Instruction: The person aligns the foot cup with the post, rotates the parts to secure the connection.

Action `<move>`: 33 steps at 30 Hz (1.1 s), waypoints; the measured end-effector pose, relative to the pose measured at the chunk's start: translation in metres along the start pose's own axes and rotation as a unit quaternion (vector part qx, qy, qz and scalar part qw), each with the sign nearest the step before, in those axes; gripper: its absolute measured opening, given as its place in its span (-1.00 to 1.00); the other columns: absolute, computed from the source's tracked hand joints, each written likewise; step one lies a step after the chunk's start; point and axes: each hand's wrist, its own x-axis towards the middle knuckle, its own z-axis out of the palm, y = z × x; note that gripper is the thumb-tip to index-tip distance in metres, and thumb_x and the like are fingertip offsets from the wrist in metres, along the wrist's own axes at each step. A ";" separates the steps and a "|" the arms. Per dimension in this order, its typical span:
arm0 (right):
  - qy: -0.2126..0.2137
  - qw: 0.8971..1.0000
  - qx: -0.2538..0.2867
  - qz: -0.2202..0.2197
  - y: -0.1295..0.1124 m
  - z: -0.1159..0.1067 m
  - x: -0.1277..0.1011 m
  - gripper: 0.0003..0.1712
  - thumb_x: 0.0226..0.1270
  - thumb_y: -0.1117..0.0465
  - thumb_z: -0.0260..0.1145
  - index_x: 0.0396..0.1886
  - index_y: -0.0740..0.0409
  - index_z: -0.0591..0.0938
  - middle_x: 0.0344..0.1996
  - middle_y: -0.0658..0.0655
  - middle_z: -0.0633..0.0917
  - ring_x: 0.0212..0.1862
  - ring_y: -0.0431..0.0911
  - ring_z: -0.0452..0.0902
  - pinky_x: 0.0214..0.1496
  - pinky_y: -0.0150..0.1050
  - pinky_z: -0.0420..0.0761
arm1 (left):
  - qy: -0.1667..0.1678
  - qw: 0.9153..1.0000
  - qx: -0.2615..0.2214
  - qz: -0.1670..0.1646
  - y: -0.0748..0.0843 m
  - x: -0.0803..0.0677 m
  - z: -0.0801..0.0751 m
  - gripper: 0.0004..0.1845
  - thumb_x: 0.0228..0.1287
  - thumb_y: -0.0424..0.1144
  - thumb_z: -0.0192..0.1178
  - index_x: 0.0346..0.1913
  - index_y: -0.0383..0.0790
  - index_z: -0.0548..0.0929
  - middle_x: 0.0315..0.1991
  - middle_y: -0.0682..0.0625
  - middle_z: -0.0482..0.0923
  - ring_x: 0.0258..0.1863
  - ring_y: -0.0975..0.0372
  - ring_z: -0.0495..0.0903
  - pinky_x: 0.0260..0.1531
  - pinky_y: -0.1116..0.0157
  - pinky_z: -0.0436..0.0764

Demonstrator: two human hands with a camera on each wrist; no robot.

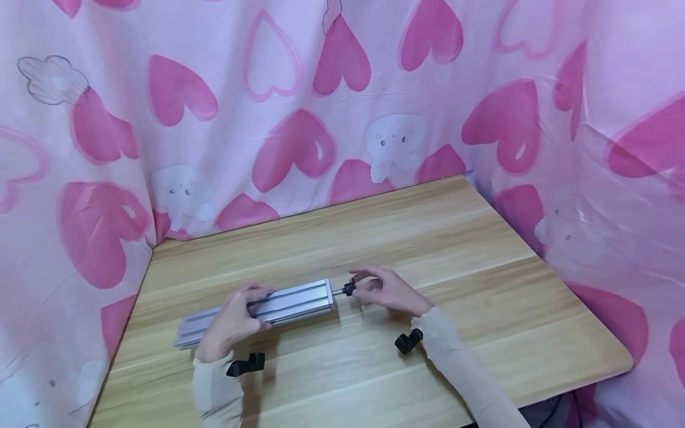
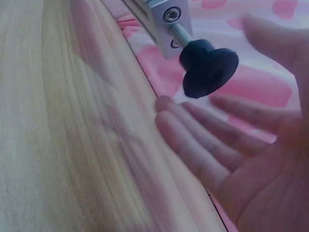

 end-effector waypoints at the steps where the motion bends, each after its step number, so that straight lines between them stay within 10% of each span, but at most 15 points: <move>1: 0.001 1.000 -0.002 -0.014 0.000 0.001 0.001 -0.32 0.37 0.20 0.37 0.43 0.26 0.41 0.21 0.28 0.60 0.02 0.05 0.71 0.05 -0.19 0.68 | -0.002 1.000 0.002 -0.001 -0.001 -0.001 -0.001 -0.28 -0.15 -0.39 0.49 0.25 -0.20 0.65 0.12 -0.12 0.56 0.03 0.03 0.52 0.04 0.00 0.51; 7: -0.012 0.998 0.012 -0.055 -0.001 0.003 0.005 -0.38 0.24 0.43 0.42 0.31 0.39 0.48 0.18 0.30 0.62 0.04 0.06 0.70 0.08 -0.25 0.67 | -0.007 1.000 0.007 -0.012 -0.004 -0.003 -0.003 -0.27 -0.16 -0.39 0.50 0.26 -0.20 0.65 0.09 -0.09 0.57 0.01 0.06 0.51 0.01 0.05 0.51; 33: -0.002 1.000 0.007 0.026 0.001 0.003 0.008 -0.58 0.57 0.01 0.13 -0.07 0.28 0.71 -0.34 0.20 0.80 -0.34 0.03 0.77 -0.24 -0.12 0.74 | 0.010 1.000 0.009 0.013 -0.002 0.000 0.002 -0.29 -0.22 -0.43 0.47 0.20 -0.22 0.69 0.10 -0.12 0.60 0.00 0.06 0.56 0.06 0.01 0.53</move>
